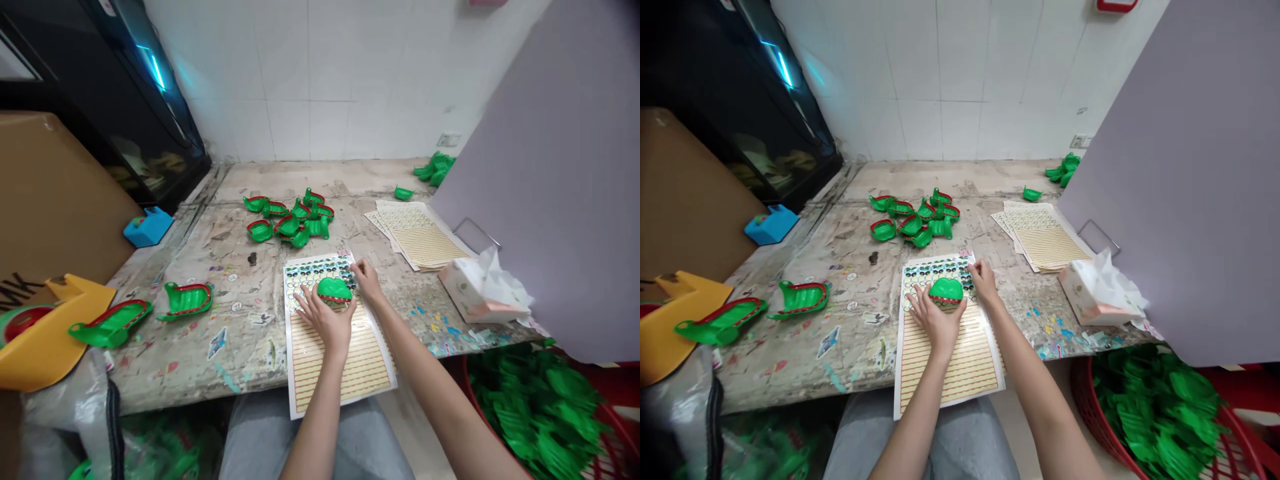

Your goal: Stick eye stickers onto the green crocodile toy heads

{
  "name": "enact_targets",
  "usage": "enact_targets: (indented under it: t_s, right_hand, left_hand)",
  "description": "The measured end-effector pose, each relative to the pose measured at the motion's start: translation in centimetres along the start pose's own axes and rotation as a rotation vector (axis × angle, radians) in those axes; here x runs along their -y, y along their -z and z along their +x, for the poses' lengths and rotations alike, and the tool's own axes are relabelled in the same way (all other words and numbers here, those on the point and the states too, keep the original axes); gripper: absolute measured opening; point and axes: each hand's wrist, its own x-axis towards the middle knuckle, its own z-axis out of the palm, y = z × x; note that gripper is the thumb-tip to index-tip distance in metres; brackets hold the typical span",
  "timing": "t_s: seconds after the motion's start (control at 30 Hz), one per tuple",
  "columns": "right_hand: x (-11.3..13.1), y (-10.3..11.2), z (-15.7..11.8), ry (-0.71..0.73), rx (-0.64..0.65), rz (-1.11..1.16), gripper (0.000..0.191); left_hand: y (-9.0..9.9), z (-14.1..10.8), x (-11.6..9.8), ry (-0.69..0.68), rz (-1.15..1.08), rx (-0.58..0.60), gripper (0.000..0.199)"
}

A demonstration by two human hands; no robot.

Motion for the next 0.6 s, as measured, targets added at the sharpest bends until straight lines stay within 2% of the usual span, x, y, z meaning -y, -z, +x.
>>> enact_targets:
  t_s: [0.1,0.3,0.43,0.6]
  right_hand:
    - [-0.1,-0.1,0.1,0.076,0.072,-0.023,0.031]
    - [-0.6,0.4,0.0,0.053,-0.082,-0.239,0.025]
    - [-0.6,0.3,0.2,0.114,-0.054,-0.317,0.019]
    - [-0.9,0.6,0.1,0.162,-0.042,-0.356,0.016]
  left_hand:
    - [-0.6,-1.1,1.0,-0.027,0.057,0.008,0.080]
    - [-1.2,-2.1,2.4,0.001,0.042,-0.130,0.078]
    - [-0.8,-2.1,2.2,-0.005,-0.001,-0.147,0.085]
    - [-0.5,-2.0,2.0,-0.076,-0.029,-0.190,0.067]
